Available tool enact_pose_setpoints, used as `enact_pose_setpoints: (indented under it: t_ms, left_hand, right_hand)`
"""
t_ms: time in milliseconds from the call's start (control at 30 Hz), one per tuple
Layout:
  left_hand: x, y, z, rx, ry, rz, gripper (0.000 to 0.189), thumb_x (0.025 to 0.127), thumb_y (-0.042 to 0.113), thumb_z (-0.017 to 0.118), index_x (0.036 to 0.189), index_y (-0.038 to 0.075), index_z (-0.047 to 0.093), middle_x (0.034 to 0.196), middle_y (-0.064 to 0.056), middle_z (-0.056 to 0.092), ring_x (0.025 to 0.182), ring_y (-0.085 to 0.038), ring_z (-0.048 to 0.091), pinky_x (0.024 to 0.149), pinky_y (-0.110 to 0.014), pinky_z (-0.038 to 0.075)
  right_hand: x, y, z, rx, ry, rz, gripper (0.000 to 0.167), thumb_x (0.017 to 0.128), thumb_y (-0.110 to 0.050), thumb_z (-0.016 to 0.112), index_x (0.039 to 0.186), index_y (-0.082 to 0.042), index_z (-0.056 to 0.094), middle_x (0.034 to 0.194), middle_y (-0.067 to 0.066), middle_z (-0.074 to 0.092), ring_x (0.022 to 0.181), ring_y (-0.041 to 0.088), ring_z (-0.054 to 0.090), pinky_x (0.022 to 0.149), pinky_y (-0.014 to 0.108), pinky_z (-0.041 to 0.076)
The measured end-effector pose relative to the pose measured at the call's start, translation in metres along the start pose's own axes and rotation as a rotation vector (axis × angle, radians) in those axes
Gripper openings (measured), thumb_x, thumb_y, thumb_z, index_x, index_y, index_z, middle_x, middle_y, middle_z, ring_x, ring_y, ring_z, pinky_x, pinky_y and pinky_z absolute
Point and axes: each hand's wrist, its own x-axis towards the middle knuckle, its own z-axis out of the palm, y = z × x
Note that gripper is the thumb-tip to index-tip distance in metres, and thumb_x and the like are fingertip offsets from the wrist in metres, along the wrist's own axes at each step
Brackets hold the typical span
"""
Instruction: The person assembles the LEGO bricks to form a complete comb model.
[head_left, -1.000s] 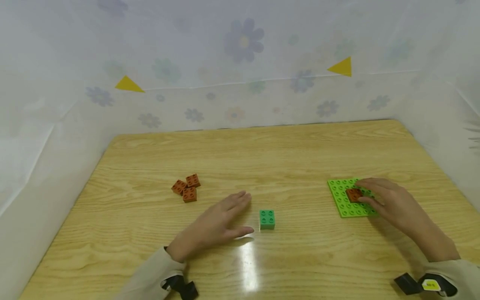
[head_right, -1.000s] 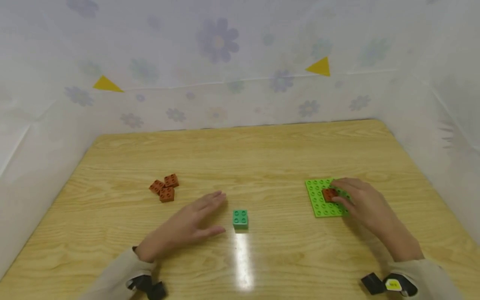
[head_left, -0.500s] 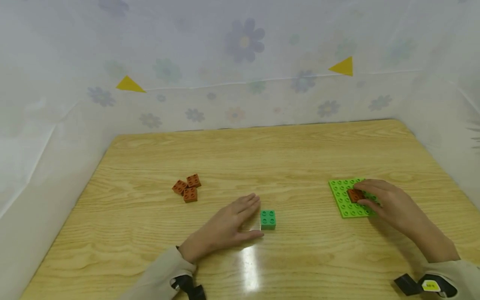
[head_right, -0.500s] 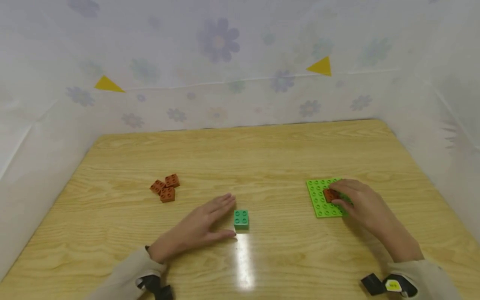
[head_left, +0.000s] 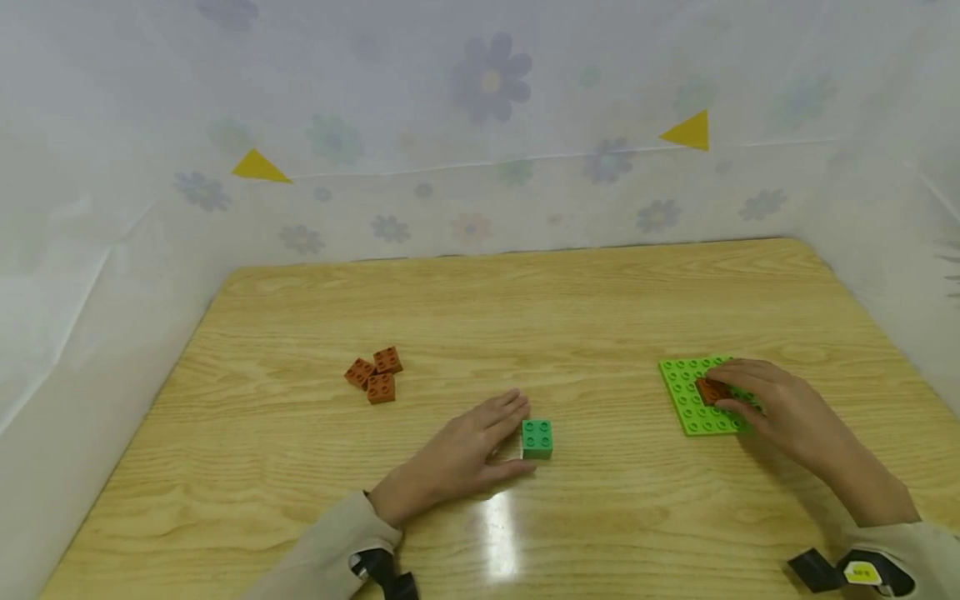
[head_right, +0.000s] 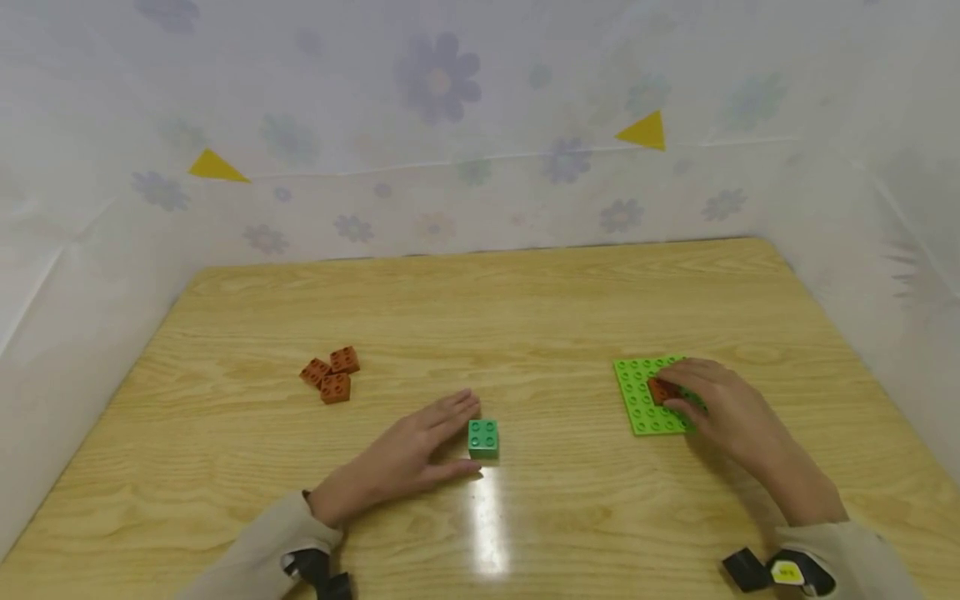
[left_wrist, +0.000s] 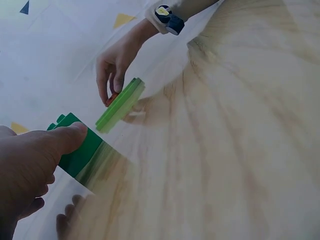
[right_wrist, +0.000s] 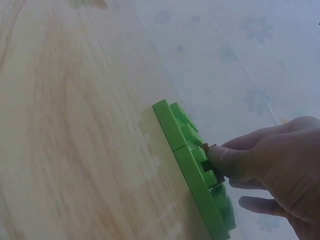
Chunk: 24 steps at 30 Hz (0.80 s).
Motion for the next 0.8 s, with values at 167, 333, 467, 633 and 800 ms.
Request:
enact_pose_setpoints:
  t_ms: [167, 333, 467, 633, 800]
  left_hand:
    - [0.0016, -0.0002, 0.0052, -0.021, 0.023, -0.002, 0.069, 0.092, 0.041, 0.065, 0.14, -0.004, 0.045, 0.145, -0.018, 0.044, 0.139, -0.026, 0.036, 0.113, -0.037, 0.031]
    - [0.0036, 0.0019, 0.0056, -0.154, -0.01, -0.094, 0.07, 0.09, 0.042, 0.067, 0.141, -0.001, 0.045, 0.146, -0.015, 0.044, 0.138, -0.023, 0.037, 0.112, -0.036, 0.033]
    - [0.0058, 0.0021, 0.006, -0.293, -0.005, -0.157, 0.07, 0.087, 0.037, 0.072, 0.14, -0.001, 0.048, 0.144, -0.015, 0.046, 0.137, -0.02, 0.039, 0.111, -0.036, 0.034]
    - [0.0075, 0.0007, 0.0075, -0.339, 0.048, -0.134, 0.063, 0.085, 0.032, 0.076, 0.134, -0.001, 0.055, 0.138, -0.017, 0.052, 0.133, -0.025, 0.045, 0.11, -0.037, 0.037]
    - [0.0077, 0.0008, 0.0078, -0.332, 0.078, -0.125, 0.056, 0.085, 0.03, 0.076, 0.13, 0.0, 0.059, 0.134, -0.016, 0.056, 0.13, -0.03, 0.048, 0.11, -0.04, 0.037]
  right_hand:
    - [0.0, 0.0014, 0.0007, 0.016, 0.014, -0.014, 0.048, 0.085, -0.043, 0.057, 0.108, -0.002, 0.069, 0.104, 0.016, 0.068, 0.099, 0.041, 0.059, 0.101, 0.0, 0.02]
    - [0.0, 0.0015, 0.0006, 0.024, 0.017, -0.019, 0.051, 0.086, -0.045, 0.053, 0.109, -0.002, 0.069, 0.104, 0.015, 0.068, 0.099, 0.04, 0.058, 0.101, 0.0, 0.019]
    - [0.0005, 0.0015, 0.0007, 0.032, 0.021, -0.02, 0.05, 0.086, -0.044, 0.055, 0.108, -0.002, 0.068, 0.104, 0.015, 0.068, 0.099, 0.04, 0.058, 0.101, -0.001, 0.018]
    - [0.0002, 0.0017, 0.0017, 0.033, 0.029, -0.014, 0.05, 0.086, -0.044, 0.055, 0.107, -0.002, 0.069, 0.104, 0.016, 0.068, 0.099, 0.04, 0.057, 0.1, -0.001, 0.018]
    - [0.0007, 0.0005, 0.0025, 0.038, 0.043, -0.023, 0.059, 0.088, -0.051, 0.042, 0.106, -0.002, 0.069, 0.103, 0.015, 0.068, 0.098, 0.039, 0.057, 0.1, 0.0, 0.02]
